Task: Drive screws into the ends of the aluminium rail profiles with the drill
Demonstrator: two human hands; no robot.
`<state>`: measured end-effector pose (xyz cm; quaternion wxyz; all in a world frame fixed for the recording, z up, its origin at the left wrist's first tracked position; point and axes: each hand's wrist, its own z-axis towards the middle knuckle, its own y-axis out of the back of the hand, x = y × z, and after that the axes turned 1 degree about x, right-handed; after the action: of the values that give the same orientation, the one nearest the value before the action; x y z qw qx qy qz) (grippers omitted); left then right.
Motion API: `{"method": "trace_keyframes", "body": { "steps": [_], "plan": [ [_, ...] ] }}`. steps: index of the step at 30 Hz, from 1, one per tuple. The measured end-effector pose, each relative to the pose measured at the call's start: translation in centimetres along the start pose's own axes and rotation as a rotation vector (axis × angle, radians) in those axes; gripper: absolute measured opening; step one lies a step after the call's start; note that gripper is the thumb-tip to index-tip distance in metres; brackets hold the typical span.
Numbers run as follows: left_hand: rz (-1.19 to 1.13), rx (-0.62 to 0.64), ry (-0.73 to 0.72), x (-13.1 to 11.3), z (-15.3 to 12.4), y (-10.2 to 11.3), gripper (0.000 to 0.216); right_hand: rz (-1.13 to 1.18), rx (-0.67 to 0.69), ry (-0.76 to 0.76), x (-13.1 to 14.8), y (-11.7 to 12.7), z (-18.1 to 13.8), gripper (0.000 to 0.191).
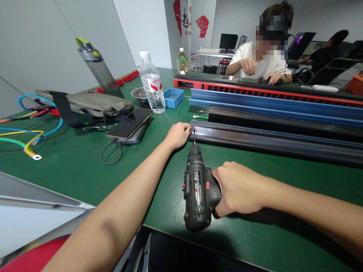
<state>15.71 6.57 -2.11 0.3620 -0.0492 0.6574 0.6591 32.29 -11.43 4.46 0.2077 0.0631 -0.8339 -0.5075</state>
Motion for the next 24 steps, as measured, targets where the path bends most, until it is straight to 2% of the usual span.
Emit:
{"method": "trace_keyframes", "body": {
  "steps": [24],
  "plan": [
    [0.002,0.007,-0.005,-0.07,-0.07,0.12,0.038,-0.007,-0.020,0.007,-0.06,-0.11,0.04,0.032]
  ]
}}
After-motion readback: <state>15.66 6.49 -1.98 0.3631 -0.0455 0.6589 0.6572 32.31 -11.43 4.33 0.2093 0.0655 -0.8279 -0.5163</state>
